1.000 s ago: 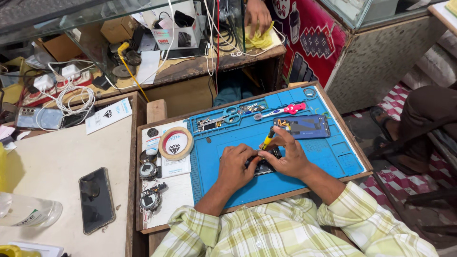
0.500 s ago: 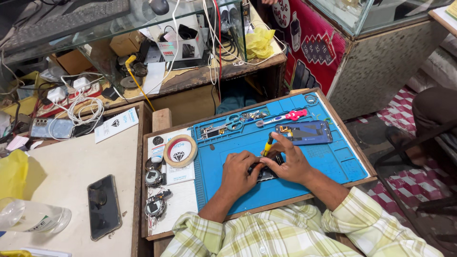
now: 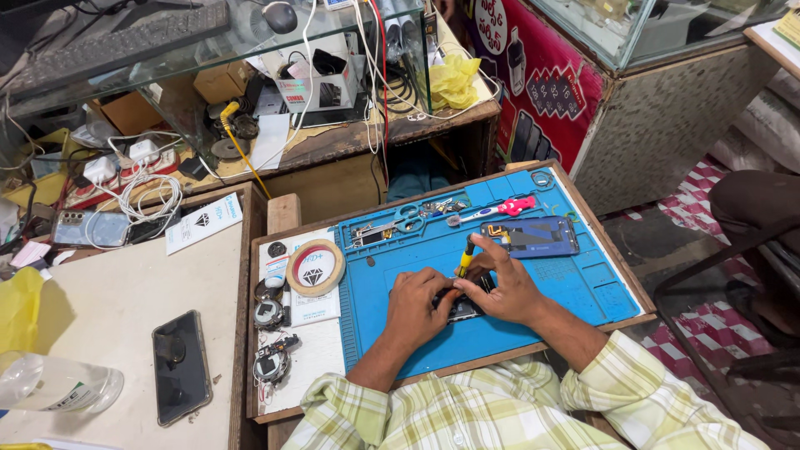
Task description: The person uses a yellow-handled screwdriver to remove screws from a disassembled smartphone on a blue work mat. They repeatedly loosen and remove screws from the phone's internal frame while another person sits nearby.
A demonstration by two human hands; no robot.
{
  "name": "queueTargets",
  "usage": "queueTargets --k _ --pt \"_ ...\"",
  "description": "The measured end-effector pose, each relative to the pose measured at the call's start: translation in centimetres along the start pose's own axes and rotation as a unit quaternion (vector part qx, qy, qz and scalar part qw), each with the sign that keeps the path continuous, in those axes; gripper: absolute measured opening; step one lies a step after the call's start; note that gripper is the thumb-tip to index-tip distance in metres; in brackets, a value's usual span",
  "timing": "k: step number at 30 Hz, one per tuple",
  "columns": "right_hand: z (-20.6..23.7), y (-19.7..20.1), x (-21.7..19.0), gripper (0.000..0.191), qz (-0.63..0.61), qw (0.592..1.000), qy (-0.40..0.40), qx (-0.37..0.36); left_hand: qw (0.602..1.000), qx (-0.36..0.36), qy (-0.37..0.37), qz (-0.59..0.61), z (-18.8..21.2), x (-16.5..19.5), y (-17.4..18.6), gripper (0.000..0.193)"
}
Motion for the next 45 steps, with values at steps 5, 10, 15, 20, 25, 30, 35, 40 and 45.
queueTargets --k 5,10,15,20,25,30,35,40,45 --pt "-0.3 0.1 -0.2 0.09 -0.009 1.0 0.001 -0.006 1.0 -0.002 0.004 0.001 -0.1 -0.1 0.0 0.012" --pt "-0.2 0.3 -0.4 0.089 -0.015 1.0 -0.004 -0.01 1.0 -0.005 0.004 0.001 0.0 0.0 -0.2 0.012" --pt "-0.4 0.4 -0.7 0.089 -0.018 1.0 -0.018 -0.009 1.0 -0.013 0.017 0.0 0.1 0.2 -0.3 0.011" --pt "-0.3 0.5 -0.7 0.09 -0.009 1.0 -0.015 -0.009 1.0 -0.001 -0.005 -0.005 0.1 0.2 -0.3 0.012" --pt "0.0 0.1 -0.6 0.089 -0.009 1.0 -0.018 -0.012 1.0 -0.008 -0.01 -0.004 0.6 -0.4 -0.7 0.012" --pt "-0.3 -0.1 -0.9 0.09 -0.018 1.0 -0.019 -0.017 1.0 -0.013 -0.009 0.0 0.4 -0.1 -0.3 0.012" --pt "-0.4 -0.1 -0.7 0.09 -0.021 0.999 -0.03 -0.024 1.0 -0.02 -0.007 -0.002 0.4 -0.4 -0.2 0.012" --pt "-0.3 -0.5 -0.2 0.09 -0.009 0.999 -0.029 -0.033 1.0 -0.029 0.0 -0.007 0.5 -1.2 -0.7 0.012" --pt "-0.4 -0.7 -0.1 0.09 -0.029 0.998 -0.033 -0.04 0.999 -0.03 -0.011 -0.005 0.4 -1.3 -0.4 0.015"
Point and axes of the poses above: each hand's wrist, its own z-axis away from the middle knuckle, its own y-axis out of the back of the hand, x = y × z, the point moved 3 cm from there along -z, towards the middle knuckle, and after that the axes turned 3 degrees about y, right-handed, at the moved point
